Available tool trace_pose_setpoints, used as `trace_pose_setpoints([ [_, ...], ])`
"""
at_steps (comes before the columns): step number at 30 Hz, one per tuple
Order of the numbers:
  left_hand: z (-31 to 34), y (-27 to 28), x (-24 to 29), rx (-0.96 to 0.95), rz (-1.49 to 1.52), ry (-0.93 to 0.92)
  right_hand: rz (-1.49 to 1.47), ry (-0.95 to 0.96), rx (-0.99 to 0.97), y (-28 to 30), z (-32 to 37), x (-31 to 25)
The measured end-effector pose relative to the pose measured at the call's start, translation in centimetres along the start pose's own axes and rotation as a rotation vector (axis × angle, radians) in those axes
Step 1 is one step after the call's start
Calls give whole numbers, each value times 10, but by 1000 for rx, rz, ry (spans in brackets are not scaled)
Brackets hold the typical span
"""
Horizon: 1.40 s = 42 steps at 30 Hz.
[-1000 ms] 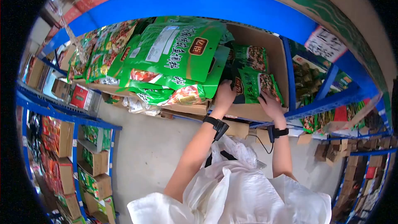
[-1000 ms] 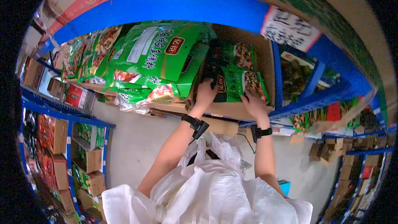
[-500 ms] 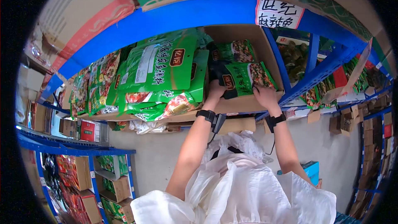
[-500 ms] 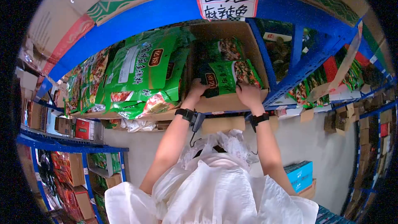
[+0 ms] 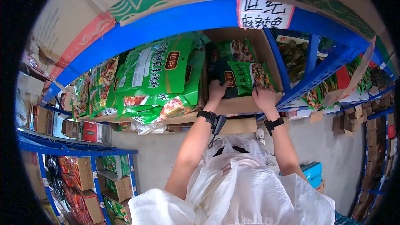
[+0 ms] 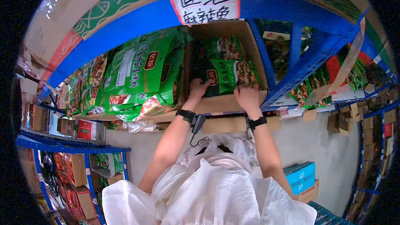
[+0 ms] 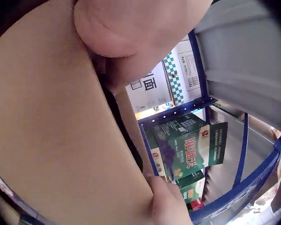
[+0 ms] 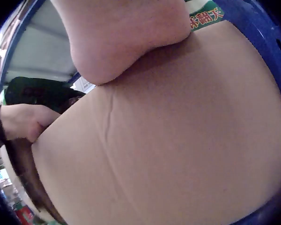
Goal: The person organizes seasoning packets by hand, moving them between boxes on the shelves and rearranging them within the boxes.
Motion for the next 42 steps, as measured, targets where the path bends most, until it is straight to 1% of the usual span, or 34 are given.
trace_pose_setpoints([
  [2,-4,0,5,67,9,28,-47,-64,-55,-2,0,5],
  [3,-4,-13,1,-36,279,99,-71,-97,-84,-4,0,7],
  [5,18,-14,21,-250,816,242,-82,-53,-69,-1,-1,4],
  [7,29,0,40,-373,829,138,-69,-35,-73,-1,-1,3],
  [9,36,10,56,-426,772,150,-33,-43,-94,-2,0,4],
  [11,37,16,64,-406,644,275,-66,-47,-64,0,-1,5],
  [12,28,12,61,-334,600,227,-82,-49,-51,0,0,4],
  [13,16,3,53,-262,556,179,-105,-5,91,12,-1,0],
  [14,13,8,56,-190,511,128,-127,40,236,24,0,-5],
  [15,11,6,54,-194,573,183,-148,84,382,36,2,-9],
  [18,34,33,83,-205,748,300,-431,-79,453,55,9,5],
  [19,38,39,94,-200,802,300,-513,-171,380,54,10,10],
  [21,36,41,108,-217,846,236,-675,-355,222,48,20,20],
  [22,30,40,117,-241,833,171,-945,-605,160,28,25,36],
  [24,22,40,134,-286,851,61,-1372,-798,63,6,32,37],
  [25,18,41,145,-305,884,12,-1587,-888,14,12,30,26],
  [26,19,44,156,-325,917,-38,-1746,-966,-223,12,32,9],
  [29,27,70,174,-168,960,-141,-2396,-1052,-401,1,34,-26],
  [30,29,73,177,-169,959,-157,-2593,-1009,-389,-1,32,-30],
  [32,31,82,176,-166,956,-183,-2804,-1186,-158,1,28,-40],
  [33,34,88,180,-167,950,-226,-2899,-1279,-33,0,26,-48],
  [34,38,94,184,-167,943,-266,-2956,-1204,26,-2,22,-52],
  [37,57,116,192,-155,867,-344,-2991,-879,178,0,-1,-59],
  [38,62,122,192,-147,834,-366,-2825,-966,390,4,-1,-49],
  [41,74,135,179,1,619,-494,-2702,-1013,521,-25,-7,-13],
  [42,79,137,173,61,591,-490,-2707,-967,450,-26,-12,-7],
])
Point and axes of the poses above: each hand's wrist, its own z-axis away from the middle knuckle, its own y-axis out of the back of the hand, x = y × z, the point moved 9 cm from there along -z, towards the middle knuckle, and after that the axes turned 10 degrees about -z, right-handed, at the moved point
